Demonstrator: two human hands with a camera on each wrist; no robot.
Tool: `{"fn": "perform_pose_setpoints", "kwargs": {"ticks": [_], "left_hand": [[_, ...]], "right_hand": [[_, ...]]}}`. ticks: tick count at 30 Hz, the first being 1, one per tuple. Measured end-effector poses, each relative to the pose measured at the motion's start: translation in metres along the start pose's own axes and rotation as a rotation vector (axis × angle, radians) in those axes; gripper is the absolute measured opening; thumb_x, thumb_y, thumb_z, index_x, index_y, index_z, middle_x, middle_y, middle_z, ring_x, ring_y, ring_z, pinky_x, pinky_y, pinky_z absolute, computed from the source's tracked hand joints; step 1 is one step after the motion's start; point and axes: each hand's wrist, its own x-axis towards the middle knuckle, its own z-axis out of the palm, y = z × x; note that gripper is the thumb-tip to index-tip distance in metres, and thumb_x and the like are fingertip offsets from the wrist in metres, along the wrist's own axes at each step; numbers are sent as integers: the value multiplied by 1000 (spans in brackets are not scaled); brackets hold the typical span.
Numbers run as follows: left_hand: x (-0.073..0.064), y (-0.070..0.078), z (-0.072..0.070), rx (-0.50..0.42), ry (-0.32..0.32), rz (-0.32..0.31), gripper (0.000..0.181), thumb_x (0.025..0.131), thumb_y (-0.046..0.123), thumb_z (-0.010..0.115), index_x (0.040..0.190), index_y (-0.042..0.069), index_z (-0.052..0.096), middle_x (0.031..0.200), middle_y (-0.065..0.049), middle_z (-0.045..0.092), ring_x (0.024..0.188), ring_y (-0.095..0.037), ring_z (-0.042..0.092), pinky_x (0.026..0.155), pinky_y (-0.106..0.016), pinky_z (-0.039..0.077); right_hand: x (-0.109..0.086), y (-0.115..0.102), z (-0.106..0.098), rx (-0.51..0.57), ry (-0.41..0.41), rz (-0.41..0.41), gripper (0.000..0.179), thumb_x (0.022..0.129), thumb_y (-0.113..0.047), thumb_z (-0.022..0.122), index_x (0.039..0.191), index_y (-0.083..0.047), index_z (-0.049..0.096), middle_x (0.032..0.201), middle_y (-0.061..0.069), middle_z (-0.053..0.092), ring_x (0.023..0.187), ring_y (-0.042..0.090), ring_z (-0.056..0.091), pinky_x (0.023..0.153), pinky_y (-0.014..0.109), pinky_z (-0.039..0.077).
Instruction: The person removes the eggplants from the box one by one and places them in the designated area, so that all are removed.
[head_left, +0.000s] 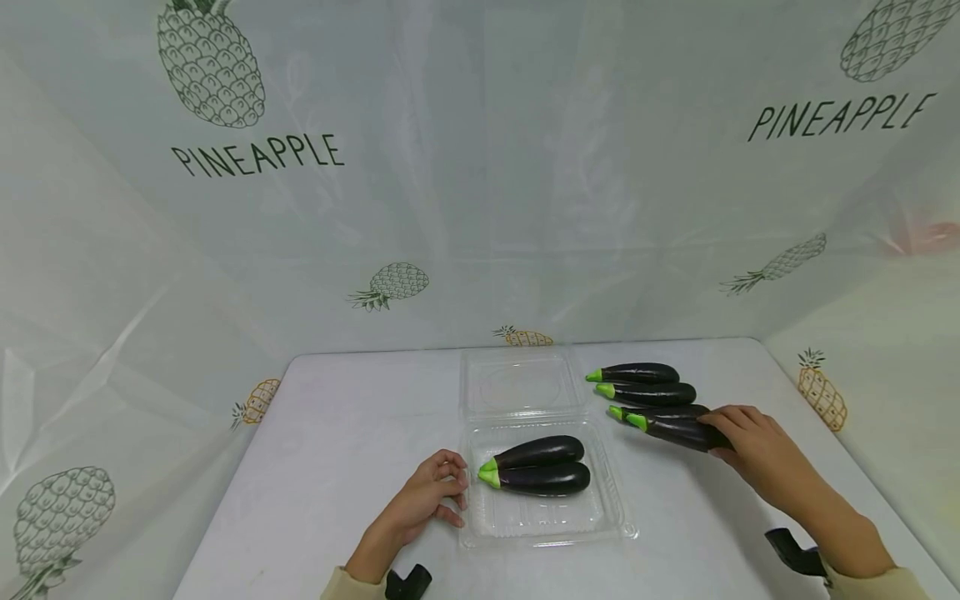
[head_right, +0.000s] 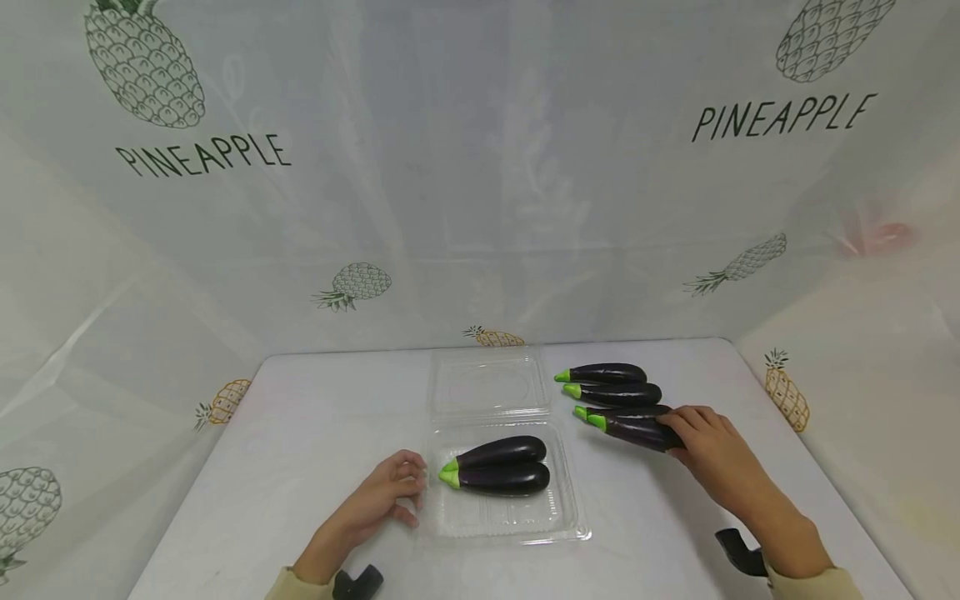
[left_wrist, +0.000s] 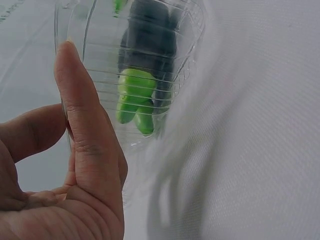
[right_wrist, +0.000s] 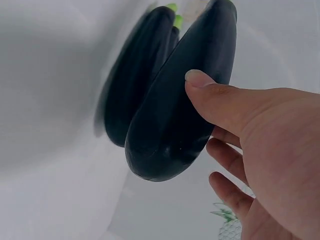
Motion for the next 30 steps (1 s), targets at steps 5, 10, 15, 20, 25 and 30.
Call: {"fn": "perform_pose_setpoints", "kwargs": {"ticks": [5, 10, 15, 20, 25, 30], "left_hand": [[-1, -2, -1, -4, 4, 3, 24, 103, 3, 59, 123, 0, 46, 97, -3, 53, 75, -16, 58, 54, -27, 61], [-1, -1, 0, -9, 5, -1, 24, 103, 3, 59, 123, 0, 46, 96, -3, 53, 75, -15, 59, 54, -27, 61], [-1, -1, 0, -12, 5, -1, 26, 103, 2, 59, 124, -1, 45, 96, -3, 54, 76, -15, 59, 54, -27, 61], [-1, 1, 1, -15, 7, 0, 25, 103, 2, 59, 124, -1, 46, 95, -4, 54, 76, -15, 59, 54, -27, 61], [-1, 2, 2, -13, 9, 2, 25, 103, 1, 58, 124, -1, 45, 95, -4, 53, 76, -15, 58, 54, -27, 61], [-2, 2, 2, -9, 10, 0, 25, 103, 2, 58, 124, -2, 45, 95, -4, 54, 76, -15, 59, 54, -27, 61]], "right_hand": [[-2, 2, 8, 2, -18, -15, 52, 64, -1, 95, 110, -2, 71, 107, 15, 69, 101, 41, 64, 79, 62, 56], [-2, 4, 16, 0, -48, -38, 52, 64, -2, 96, 109, -4, 71, 108, 14, 69, 102, 40, 64, 80, 61, 56], [-1, 4, 22, 2, -64, -57, 52, 63, 0, 96, 109, -4, 72, 108, 12, 69, 102, 40, 64, 81, 61, 56], [0, 4, 25, -3, -54, -77, 54, 60, 1, 97, 107, -4, 73, 107, 12, 69, 101, 39, 64, 81, 60, 57], [0, 5, 30, -7, -66, -73, 55, 58, 2, 98, 107, -5, 73, 108, 11, 68, 102, 39, 64, 83, 59, 57], [0, 6, 35, -9, -59, -74, 55, 58, 3, 98, 106, -4, 73, 107, 12, 68, 101, 39, 64, 81, 59, 58]]}}
